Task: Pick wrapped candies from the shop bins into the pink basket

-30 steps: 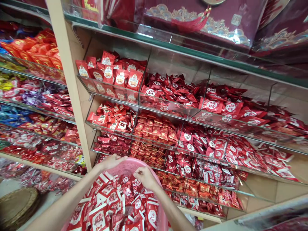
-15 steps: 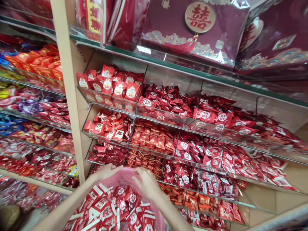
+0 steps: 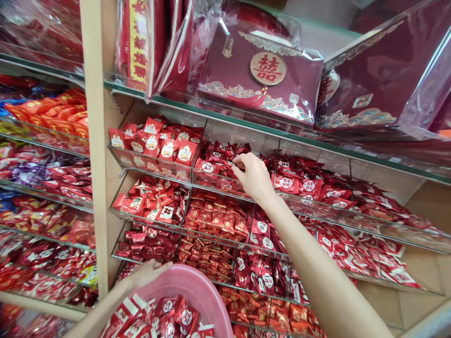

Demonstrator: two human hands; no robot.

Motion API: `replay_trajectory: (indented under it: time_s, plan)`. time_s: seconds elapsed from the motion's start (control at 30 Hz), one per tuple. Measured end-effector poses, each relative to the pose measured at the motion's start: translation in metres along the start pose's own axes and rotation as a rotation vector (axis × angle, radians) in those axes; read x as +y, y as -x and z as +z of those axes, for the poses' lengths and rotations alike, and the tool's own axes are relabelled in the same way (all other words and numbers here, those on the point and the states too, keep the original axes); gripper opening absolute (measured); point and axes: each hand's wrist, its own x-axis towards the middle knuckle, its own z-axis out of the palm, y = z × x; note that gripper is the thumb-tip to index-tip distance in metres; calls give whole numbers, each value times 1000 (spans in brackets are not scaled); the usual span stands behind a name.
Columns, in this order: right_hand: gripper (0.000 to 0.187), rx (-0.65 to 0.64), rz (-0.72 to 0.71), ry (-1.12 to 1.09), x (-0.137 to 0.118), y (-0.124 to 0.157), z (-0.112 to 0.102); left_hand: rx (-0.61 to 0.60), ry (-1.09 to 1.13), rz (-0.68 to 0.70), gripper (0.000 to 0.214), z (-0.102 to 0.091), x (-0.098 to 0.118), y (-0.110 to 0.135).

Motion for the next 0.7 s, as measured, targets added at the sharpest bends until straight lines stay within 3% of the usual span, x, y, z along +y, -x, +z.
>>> replay_trajectory:
  time_s: [0.23,0.7]
  plan:
    - [17,-60,127,9,4,-8,5,-1,10,-20,64,-6,2,8]
    - [16,-142,-28,250,10,0,-4,4,19,-18,64,-5,3,5]
